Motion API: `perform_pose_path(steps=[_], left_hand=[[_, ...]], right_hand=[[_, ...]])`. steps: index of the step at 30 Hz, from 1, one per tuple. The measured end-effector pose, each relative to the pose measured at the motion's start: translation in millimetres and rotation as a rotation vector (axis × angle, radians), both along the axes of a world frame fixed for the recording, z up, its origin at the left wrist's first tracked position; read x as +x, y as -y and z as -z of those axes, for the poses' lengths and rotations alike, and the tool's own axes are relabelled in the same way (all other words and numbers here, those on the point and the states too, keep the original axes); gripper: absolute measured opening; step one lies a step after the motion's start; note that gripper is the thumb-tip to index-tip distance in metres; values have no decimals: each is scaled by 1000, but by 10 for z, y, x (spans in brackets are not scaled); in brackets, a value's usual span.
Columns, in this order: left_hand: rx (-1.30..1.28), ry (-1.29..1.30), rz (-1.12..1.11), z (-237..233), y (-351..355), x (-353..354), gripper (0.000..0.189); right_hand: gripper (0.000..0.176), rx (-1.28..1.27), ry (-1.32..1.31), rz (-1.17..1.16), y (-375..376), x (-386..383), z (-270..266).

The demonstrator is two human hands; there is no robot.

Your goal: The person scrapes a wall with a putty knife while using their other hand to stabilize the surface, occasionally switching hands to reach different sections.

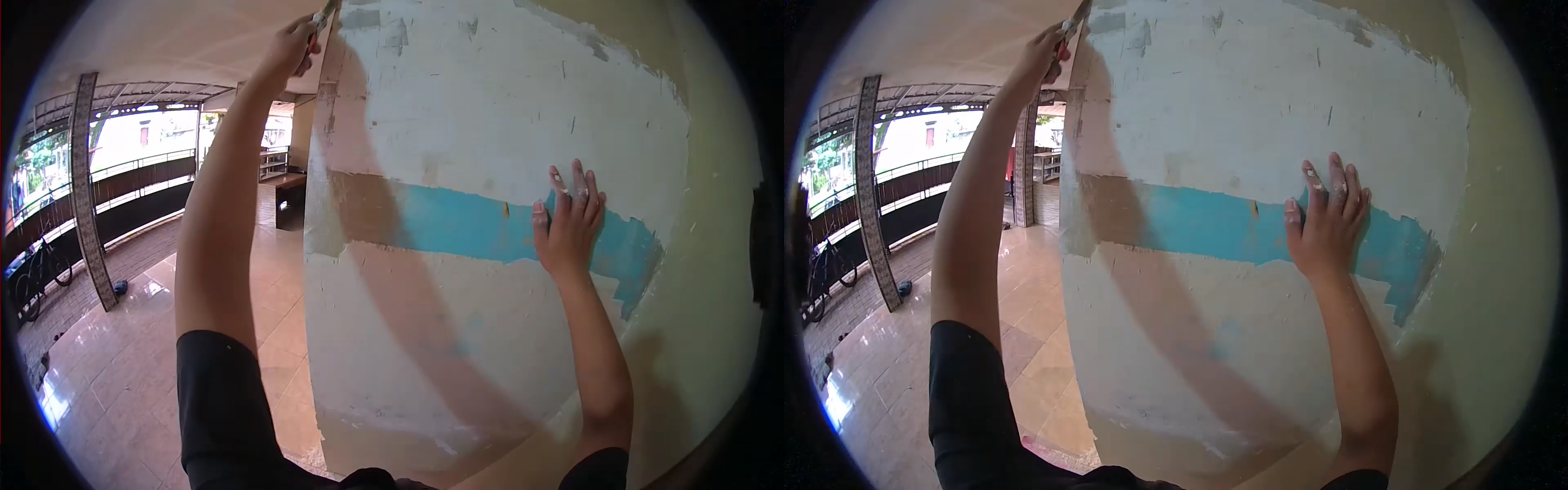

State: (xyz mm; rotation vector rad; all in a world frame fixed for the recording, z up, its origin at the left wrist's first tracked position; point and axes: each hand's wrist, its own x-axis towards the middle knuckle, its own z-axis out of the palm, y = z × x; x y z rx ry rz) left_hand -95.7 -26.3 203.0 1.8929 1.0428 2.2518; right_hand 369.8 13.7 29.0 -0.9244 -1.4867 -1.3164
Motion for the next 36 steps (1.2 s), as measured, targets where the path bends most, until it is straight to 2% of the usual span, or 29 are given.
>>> perform_pose_path(steps=[2, 4, 6, 8, 9, 12, 14, 15, 21, 25, 28, 31, 36], left_hand=[[48, -77, -137, 453, -29, -115, 46], [-25, -146, -391, 927, 61, -63, 48], [-95, -89, -440, 1338, 183, 94, 48], [115, -107, -438, 1631, -59, 9, 47], [115, -105, -440, 1655, -2, 81, 47], [164, -83, -512, 1569, 176, 395, 46], [245, -234, -677, 1477, 197, 496, 46], [133, -283, -744, 1397, 247, 544, 47], [121, -362, -947, 906, 108, 591, 49], [93, -378, -982, 697, 166, 692, 50], [81, -401, -979, 794, 284, 809, 49], [-51, -398, -973, 1017, 439, 990, 49], [-54, -393, -977, 778, 470, 960, 50]], right_hand=[[57, 3, 6, -7, -16, 8, 11], [57, 4, 8, 16, -26, 12, 24], [57, 7, 9, 12, -49, 6, 27], [57, 16, 10, 14, -45, 3, 23], [57, 15, 9, 13, -32, 7, 22], [56, 14, 13, 7, -17, 8, 24], [56, 10, 12, 8, -23, 19, 21], [55, 17, 17, 2, -33, 22, 25], [56, 6, 26, -17, -29, 39, 33], [57, 2, 36, -24, -6, 43, 35], [56, 6, 43, -36, -3, 42, 50], [56, 2, 41, -56, -23, 55, 49], [56, 11, 42, -59, -31, 51, 53]])
